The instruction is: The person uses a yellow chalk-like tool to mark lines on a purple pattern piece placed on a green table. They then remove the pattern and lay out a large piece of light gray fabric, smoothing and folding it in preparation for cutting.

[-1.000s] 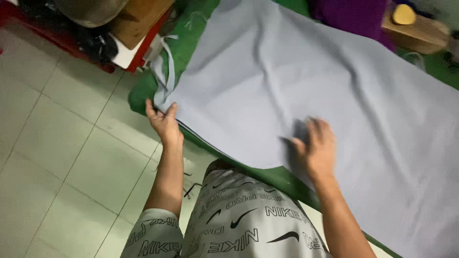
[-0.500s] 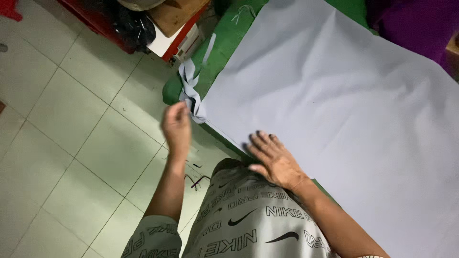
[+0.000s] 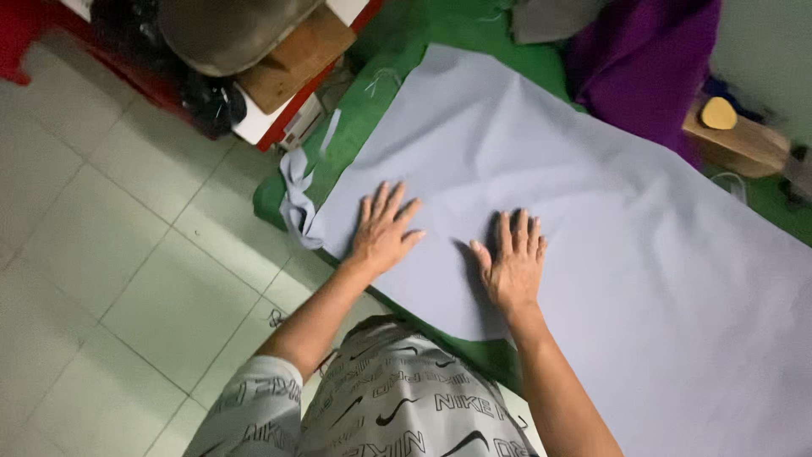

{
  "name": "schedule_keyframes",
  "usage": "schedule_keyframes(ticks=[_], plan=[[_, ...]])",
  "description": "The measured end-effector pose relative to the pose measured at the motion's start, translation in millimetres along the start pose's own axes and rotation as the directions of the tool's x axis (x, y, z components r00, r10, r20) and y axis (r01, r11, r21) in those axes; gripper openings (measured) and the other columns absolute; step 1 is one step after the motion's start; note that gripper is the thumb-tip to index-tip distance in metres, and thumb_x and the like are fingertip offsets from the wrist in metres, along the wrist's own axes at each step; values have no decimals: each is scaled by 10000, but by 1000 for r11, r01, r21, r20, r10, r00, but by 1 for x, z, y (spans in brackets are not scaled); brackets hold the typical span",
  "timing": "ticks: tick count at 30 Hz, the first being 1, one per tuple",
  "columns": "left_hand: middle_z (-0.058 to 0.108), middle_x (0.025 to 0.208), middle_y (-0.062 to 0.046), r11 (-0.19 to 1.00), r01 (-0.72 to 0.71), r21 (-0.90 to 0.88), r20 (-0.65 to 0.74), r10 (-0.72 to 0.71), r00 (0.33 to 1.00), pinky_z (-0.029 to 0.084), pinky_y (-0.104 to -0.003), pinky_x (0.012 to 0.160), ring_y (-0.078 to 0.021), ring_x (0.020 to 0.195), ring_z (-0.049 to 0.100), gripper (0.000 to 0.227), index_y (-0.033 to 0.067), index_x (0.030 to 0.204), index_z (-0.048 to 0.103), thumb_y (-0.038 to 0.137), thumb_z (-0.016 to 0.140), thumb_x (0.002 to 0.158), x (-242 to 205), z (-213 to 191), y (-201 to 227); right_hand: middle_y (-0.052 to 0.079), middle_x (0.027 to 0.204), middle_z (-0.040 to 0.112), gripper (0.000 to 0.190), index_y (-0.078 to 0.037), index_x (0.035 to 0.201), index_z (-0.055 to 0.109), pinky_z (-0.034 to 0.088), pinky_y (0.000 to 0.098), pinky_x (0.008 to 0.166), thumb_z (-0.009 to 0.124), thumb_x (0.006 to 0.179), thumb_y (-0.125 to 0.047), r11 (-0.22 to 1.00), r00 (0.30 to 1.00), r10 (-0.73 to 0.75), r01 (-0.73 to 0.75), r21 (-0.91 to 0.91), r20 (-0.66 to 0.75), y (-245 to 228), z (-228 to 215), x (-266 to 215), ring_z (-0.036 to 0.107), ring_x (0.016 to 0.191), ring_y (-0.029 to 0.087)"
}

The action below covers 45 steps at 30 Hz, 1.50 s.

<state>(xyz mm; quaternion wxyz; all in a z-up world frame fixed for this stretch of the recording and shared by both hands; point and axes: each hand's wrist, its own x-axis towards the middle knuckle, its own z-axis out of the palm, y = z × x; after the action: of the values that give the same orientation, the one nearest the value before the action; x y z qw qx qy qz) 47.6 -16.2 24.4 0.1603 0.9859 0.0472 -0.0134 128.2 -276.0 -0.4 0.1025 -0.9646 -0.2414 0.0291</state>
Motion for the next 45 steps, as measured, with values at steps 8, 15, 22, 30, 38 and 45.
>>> schedule_keyframes(ticks=[8, 15, 22, 30, 38, 45], plan=[[538, 1481, -172, 999, -35, 35, -96, 38, 995, 345, -611, 1161, -393, 1488, 382, 381, 108, 1238, 710, 394, 628, 1000, 153, 2, -14, 182, 1664, 331, 804, -210, 1584, 422, 216, 604, 1232, 323, 998, -752, 990, 990, 139, -138, -29, 21, -10, -4, 26, 257, 1549, 422], [525, 1468, -188, 963, -257, 79, -125, 266, 956, 438, -576, 1109, -401, 1413, 463, 500, 160, 1473, 527, 185, 630, 985, 304, -40, -15, 153, 1644, 376, 649, -204, 1574, 426, 235, 585, 1231, 359, 1042, -570, 982, 981, 186, -188, -26, -61, -50, -1, 52, 313, 1530, 390], [709, 896, 9, 885, -439, 152, 64, 435, 898, 446, -542, 954, -268, 1019, 663, 96, 298, 941, 728, 337, 733, 854, 328, -38, -37, 44, 1695, 272, 702, -315, 1595, 360, 137, 503, 1280, 344, 1002, -689, 960, 966, 258, -259, -104, -21, -50, 12, 57, 197, 1578, 289], [754, 1049, -136, 746, -427, -511, 659, 659, 363, 569, -486, 894, -359, 1050, 710, 257, 136, 1055, 737, 362, 674, 951, 189, -72, 13, 84, 1477, 474, 611, -212, 1189, 573, 177, 532, 1281, 396, 941, -742, 954, 963, 257, -266, -135, -78, -47, 19, 62, 276, 1550, 305], [626, 861, -80, 796, -381, -470, 235, 529, 815, 569, -452, 745, -328, 878, 692, 153, 153, 883, 661, 300, 670, 924, 183, -13, 6, 79, 1434, 491, 693, -226, 1284, 556, 185, 572, 1261, 412, 912, -792, 953, 956, 289, -292, -82, -47, -47, 13, 66, 319, 1504, 312], [542, 1032, -114, 810, -573, -127, 333, 579, 744, 565, -494, 758, -362, 930, 649, 398, 81, 1080, 564, 289, 763, 805, 100, 0, 20, 75, 1405, 502, 755, -235, 1347, 544, 190, 599, 1249, 423, 893, -826, 938, 938, 343, -345, -40, -45, -55, 12, 70, 348, 1473, 317]])
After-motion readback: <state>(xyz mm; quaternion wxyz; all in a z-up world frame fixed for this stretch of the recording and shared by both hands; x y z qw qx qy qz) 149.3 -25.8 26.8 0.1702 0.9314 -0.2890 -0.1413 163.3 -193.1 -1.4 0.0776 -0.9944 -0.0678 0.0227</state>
